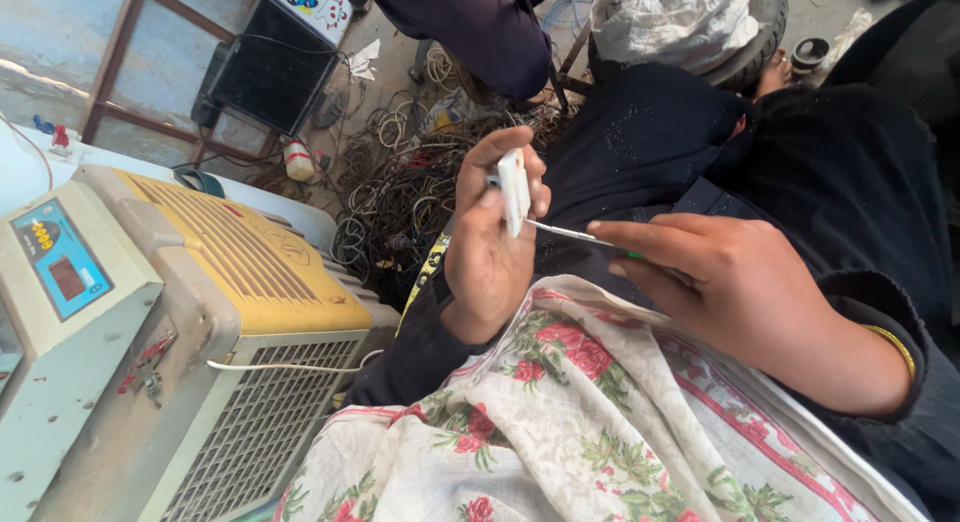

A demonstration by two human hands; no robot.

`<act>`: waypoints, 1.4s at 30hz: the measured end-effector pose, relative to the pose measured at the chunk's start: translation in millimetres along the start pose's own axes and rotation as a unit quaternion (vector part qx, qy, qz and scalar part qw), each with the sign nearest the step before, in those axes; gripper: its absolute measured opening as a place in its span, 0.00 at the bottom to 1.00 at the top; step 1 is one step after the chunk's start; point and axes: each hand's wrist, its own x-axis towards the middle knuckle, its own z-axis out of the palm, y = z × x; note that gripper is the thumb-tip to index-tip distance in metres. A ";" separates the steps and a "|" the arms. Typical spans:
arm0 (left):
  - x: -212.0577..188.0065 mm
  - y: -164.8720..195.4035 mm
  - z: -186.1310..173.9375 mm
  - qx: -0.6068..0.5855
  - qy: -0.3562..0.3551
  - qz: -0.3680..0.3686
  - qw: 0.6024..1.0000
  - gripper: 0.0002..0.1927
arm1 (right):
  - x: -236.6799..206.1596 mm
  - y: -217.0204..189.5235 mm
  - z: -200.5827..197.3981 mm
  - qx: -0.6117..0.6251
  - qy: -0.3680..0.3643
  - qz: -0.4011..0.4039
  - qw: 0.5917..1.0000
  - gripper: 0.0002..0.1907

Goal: The person uses a screwdriver to pry and adjust a white plastic electrical component, then uses a hammer to tap it, and continues with the screwdriver to manipulate internal parts. The task involves repeated prying and tapping actions on the same component.

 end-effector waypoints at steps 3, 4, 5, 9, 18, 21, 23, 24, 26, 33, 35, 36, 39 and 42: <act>-1.1 17.2 -0.2 0.024 -0.001 -0.027 0.999 0.23 | -0.1 9.6 0.7 0.094 -0.025 0.016 0.995 0.18; -1.2 22.8 -0.2 0.033 0.000 -0.033 0.999 0.24 | -0.9 12.4 1.3 0.122 -0.030 0.028 0.992 0.18; -1.2 28.2 -0.8 0.028 0.007 -0.043 0.999 0.25 | -1.9 15.3 1.9 0.151 -0.035 0.040 0.987 0.17; 2.2 36.5 -5.9 0.004 0.044 -0.077 0.996 0.29 | -8.0 24.3 4.2 0.237 -0.022 0.118 0.964 0.16; -10.2 7.6 -4.6 0.045 0.001 -0.107 0.993 0.23 | -17.1 27.1 19.1 0.262 0.087 0.057 0.959 0.14; -13.9 1.0 0.9 0.119 -0.050 -0.119 0.984 0.23 | -15.0 26.9 18.4 0.179 0.104 -0.027 0.978 0.18; -15.4 0.3 3.4 0.166 -0.082 -0.137 0.973 0.23 | -12.5 26.7 17.1 0.123 0.115 -0.060 0.984 0.21; -16.2 1.5 4.0 0.176 -0.094 -0.159 0.967 0.23 | -11.5 26.1 17.1 0.111 0.120 -0.068 0.984 0.21; -16.3 4.1 5.5 0.219 -0.134 -0.159 0.953 0.22 | -9.5 25.0 16.7 0.090 0.130 -0.087 0.984 0.20; -16.5 10.2 12.6 0.231 -0.176 -0.171 0.941 0.28 | -6.7 22.9 12.2 0.017 0.143 -0.069 0.987 0.17; -16.3 9.5 12.2 0.212 -0.159 -0.175 0.948 0.28 | -6.2 22.8 11.3 0.005 0.145 -0.064 0.987 0.16; -16.7 8.6 11.9 0.181 -0.141 -0.185 0.956 0.29 | -6.1 22.6 11.0 -0.008 0.150 -0.067 0.986 0.16; -17.6 6.6 9.3 0.164 -0.114 -0.186 0.962 0.29 | -5.6 21.4 9.9 -0.034 0.157 -0.075 0.984 0.16; -17.5 5.0 7.2 0.185 -0.103 -0.170 0.962 0.26 | -4.7 20.2 7.7 -0.042 0.139 -0.085 0.986 0.15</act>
